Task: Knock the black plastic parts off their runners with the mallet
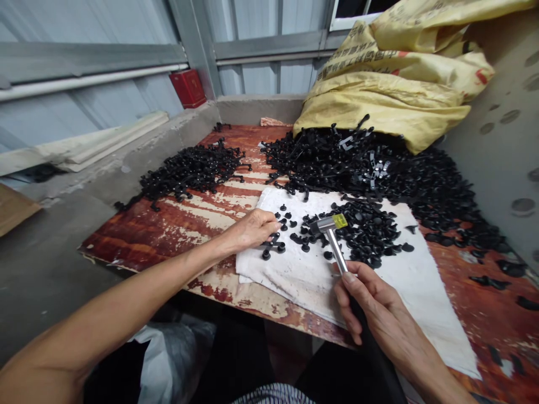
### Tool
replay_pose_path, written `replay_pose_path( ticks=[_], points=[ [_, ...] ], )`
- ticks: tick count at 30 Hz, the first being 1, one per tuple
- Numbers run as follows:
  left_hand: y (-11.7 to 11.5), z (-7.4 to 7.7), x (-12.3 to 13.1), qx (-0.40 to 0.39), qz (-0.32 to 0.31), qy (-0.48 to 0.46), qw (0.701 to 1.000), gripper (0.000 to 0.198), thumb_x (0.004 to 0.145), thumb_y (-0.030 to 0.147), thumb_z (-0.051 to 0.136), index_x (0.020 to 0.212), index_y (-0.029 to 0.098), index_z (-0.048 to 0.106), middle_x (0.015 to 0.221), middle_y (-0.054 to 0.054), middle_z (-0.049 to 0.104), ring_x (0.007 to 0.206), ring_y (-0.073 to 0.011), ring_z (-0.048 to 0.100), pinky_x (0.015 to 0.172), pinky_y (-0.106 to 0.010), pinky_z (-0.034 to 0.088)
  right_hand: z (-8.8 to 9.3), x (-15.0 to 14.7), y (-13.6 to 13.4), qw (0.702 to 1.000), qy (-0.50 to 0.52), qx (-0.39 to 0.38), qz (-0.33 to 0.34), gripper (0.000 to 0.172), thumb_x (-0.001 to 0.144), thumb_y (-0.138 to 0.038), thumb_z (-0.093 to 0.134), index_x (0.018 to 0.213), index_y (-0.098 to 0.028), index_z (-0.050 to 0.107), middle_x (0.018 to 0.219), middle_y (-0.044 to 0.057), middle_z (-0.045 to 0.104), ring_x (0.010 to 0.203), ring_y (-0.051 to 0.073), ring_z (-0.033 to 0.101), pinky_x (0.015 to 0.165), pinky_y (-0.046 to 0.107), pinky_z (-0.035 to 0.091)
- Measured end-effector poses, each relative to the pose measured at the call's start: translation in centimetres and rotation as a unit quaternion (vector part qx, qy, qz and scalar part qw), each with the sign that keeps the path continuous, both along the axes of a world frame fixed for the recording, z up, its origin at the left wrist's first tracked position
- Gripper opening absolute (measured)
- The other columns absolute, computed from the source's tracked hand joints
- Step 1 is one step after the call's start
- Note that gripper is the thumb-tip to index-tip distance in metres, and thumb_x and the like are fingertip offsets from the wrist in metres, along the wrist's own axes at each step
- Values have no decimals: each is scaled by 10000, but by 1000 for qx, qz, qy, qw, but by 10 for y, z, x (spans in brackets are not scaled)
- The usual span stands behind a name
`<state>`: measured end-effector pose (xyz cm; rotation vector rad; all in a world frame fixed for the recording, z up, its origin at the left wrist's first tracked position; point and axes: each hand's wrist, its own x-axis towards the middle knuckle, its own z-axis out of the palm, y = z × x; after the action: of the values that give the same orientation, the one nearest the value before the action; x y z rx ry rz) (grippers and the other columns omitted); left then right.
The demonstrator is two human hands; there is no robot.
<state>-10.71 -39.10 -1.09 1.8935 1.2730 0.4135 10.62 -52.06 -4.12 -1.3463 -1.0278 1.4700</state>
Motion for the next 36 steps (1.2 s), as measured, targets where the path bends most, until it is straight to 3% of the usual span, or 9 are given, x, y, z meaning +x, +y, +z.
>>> replay_pose_path(
  ticks=[4, 8, 12, 15, 21, 25, 28, 33, 36],
  points=[
    [3, -2, -4, 11, -23, 16, 1000, 279, 819, 238, 479, 547, 181, 454, 489, 43, 428, 456, -73, 380, 466, -202, 258, 6, -1, 0, 997, -70, 11, 24, 488, 830, -660, 530, 1024, -214, 504, 608, -67, 488, 363, 72, 387, 327, 213, 383],
    [5, -3, -4, 11, -25, 25, 999, 266, 806, 237, 486, 547, 178, 467, 484, 33, 449, 457, -76, 391, 460, -207, 253, 16, -7, 5, 976, -193, 98, 31, 560, 906, -537, 474, 1358, -208, 446, 593, -63, 459, 391, 98, 393, 338, 209, 341],
    [5, -3, -3, 4, -19, 23, 1000, 253, 809, 263, 481, 574, 172, 497, 494, 29, 475, 461, -81, 409, 474, -210, 270, 20, -11, 19, 932, -271, 236, 47, 554, 960, -346, 401, 1494, -205, 361, 632, -33, 515, 425, 106, 440, 398, 205, 406],
    [4, -3, -4, -4, -16, 27, 999, 238, 805, 276, 484, 592, 171, 502, 495, 36, 475, 458, -83, 407, 476, -212, 270, 19, -10, 28, 888, -338, 294, 107, 541, 935, -241, 393, 1470, -162, 423, 639, 0, 594, 477, 128, 535, 488, 230, 489],
    [5, -6, -5, 0, -24, 19, 1000, 260, 807, 279, 467, 567, 179, 468, 477, 46, 441, 449, -80, 388, 470, -217, 260, 16, -10, 26, 883, -353, 300, 74, 563, 968, -255, 355, 1527, -189, 329, 607, 1, 611, 487, 141, 578, 525, 242, 528],
    [6, -8, -5, 9, -30, 29, 999, 265, 806, 264, 458, 554, 182, 449, 491, 41, 451, 463, -79, 384, 471, -217, 263, 18, -9, 28, 868, -383, 301, 95, 534, 934, -269, 389, 1453, -167, 465, 561, -3, 580, 463, 153, 559, 518, 268, 526],
    [6, -8, -4, 18, -33, 39, 999, 264, 806, 254, 459, 553, 182, 449, 492, 44, 431, 472, -80, 371, 470, -218, 260, 20, -8, 30, 874, -380, 299, 50, 554, 954, -271, 358, 1497, -164, 389, 608, -1, 595, 465, 140, 544, 538, 268, 523],
    [3, -4, -1, -8, -17, 38, 999, 260, 810, 237, 467, 557, 190, 426, 487, 46, 444, 453, -78, 377, 459, -220, 263, 14, -7, 35, 850, -412, 304, 120, 560, 916, -248, 374, 1466, -166, 442, 596, 7, 596, 472, 155, 541, 536, 278, 495],
    [3, -3, -2, -23, -17, 35, 999, 254, 822, 249, 457, 576, 187, 449, 497, 41, 468, 447, -79, 389, 456, -219, 268, 10, -7, 36, 866, -399, 291, 76, 551, 926, -297, 374, 1459, -173, 447, 553, -13, 539, 441, 148, 487, 507, 271, 463]
  ],
)
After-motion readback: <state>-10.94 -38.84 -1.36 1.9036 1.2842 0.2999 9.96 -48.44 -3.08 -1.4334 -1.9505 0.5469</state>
